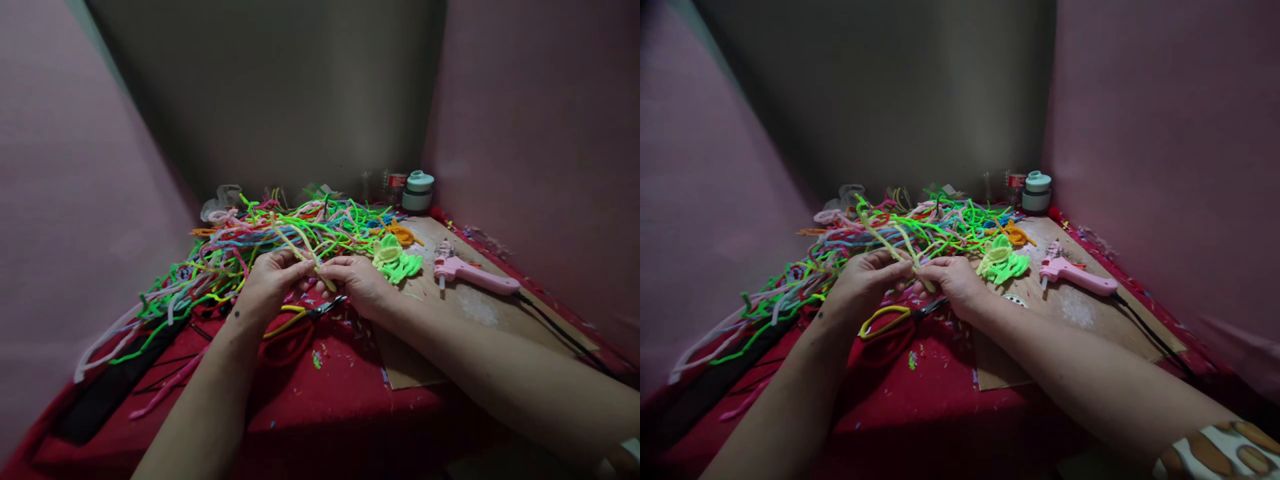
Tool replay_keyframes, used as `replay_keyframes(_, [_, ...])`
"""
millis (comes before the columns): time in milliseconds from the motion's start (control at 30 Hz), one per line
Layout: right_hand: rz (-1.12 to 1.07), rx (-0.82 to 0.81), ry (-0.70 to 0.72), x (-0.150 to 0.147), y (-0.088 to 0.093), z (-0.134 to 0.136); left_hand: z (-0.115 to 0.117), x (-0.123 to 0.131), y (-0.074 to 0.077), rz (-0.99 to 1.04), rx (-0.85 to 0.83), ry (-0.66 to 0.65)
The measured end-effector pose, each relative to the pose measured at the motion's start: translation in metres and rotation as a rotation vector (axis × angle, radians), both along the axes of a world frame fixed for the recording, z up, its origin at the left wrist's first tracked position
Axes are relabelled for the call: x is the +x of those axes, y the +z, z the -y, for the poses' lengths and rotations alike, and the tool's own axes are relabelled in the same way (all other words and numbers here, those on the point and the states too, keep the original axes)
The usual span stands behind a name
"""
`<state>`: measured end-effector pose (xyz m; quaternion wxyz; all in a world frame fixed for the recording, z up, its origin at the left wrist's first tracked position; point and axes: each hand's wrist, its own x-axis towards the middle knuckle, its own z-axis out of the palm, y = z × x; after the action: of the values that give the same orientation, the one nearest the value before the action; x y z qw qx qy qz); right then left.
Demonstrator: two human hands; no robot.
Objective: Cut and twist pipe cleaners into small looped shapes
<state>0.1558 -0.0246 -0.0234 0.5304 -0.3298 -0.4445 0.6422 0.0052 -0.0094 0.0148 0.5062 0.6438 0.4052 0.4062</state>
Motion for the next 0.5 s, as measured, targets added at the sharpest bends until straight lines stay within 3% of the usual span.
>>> replay_keyframes(133, [-0.013, 0.021, 0.0, 0.0006, -0.0001, -0.001, 0.0008, -0.0035, 0.0036, -0.068, 0.106, -0.041])
replay_keyframes(267, [-0.022, 0.038, 0.018, 0.0014, 0.001, -0.0001, -0.0005, -0.0062, 0.0039, -0.184, 0.275, -0.012])
replay_keyframes(500, [-0.055, -0.001, 0.068, 0.0015, 0.0052, 0.0024, 0.0006, -0.0082, 0.0065, -0.251, 0.422, 0.037])
